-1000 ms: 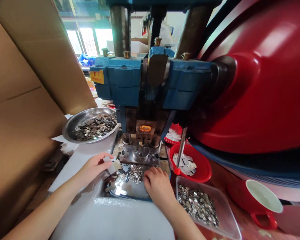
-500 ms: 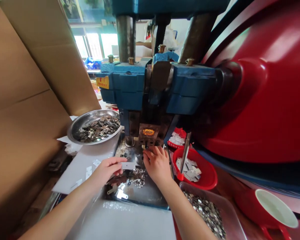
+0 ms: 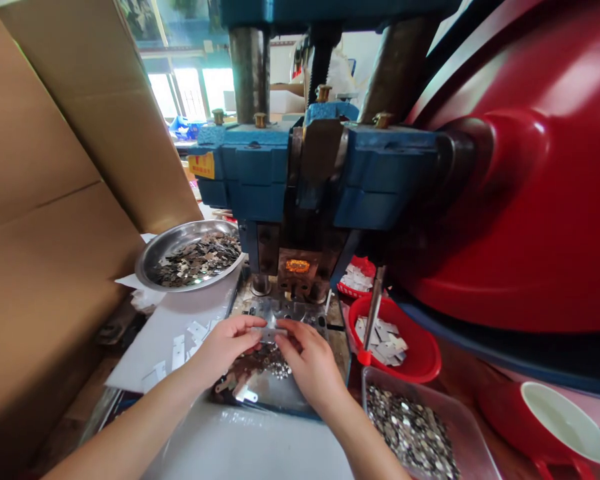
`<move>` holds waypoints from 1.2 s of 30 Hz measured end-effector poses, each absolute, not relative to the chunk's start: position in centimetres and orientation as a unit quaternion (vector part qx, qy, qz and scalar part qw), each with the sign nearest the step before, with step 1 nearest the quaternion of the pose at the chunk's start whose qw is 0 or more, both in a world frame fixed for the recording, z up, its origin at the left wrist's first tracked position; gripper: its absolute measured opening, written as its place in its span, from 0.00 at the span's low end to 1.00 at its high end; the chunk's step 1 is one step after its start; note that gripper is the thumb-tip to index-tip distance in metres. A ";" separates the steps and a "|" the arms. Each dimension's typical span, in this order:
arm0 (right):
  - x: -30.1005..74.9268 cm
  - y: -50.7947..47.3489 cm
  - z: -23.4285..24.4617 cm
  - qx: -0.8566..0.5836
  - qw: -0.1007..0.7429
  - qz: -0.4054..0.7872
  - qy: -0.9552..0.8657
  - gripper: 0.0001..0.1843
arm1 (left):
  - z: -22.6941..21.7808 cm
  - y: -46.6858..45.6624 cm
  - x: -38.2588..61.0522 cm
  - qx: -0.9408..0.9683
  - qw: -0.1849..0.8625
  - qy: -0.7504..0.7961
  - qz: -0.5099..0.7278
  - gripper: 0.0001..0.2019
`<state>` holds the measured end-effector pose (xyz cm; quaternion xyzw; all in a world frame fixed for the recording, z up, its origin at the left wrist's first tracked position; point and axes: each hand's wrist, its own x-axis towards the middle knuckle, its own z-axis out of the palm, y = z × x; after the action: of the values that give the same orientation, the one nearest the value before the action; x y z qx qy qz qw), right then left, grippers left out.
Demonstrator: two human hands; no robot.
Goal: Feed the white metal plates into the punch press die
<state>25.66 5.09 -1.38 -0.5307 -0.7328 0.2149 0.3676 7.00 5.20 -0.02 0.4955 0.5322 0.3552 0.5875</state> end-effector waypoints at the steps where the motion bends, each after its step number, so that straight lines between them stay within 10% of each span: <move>1: 25.5 5.2 -1.4 -0.532 0.372 0.219 -0.728 0.11 | 0.2 5.5 7.4 0.519 0.560 0.536 0.361 0.13; 8: 26.1 9.0 -2.3 -0.556 0.445 0.108 -0.694 0.10 | 0.3 10.2 10.4 0.664 0.306 0.563 0.386 0.04; 27: 25.7 12.1 -3.9 -0.582 0.447 0.176 -0.655 0.10 | -1.3 12.8 11.7 0.692 0.388 0.506 0.339 0.15; 36: 27.7 8.4 -2.9 -0.586 0.456 0.167 -0.649 0.13 | 0.7 7.3 8.5 0.745 0.249 0.529 0.320 0.08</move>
<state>27.66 8.45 -2.90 -0.5858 -0.6487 0.1671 0.4562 8.52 7.25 0.70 0.7452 0.5293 0.3202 0.2490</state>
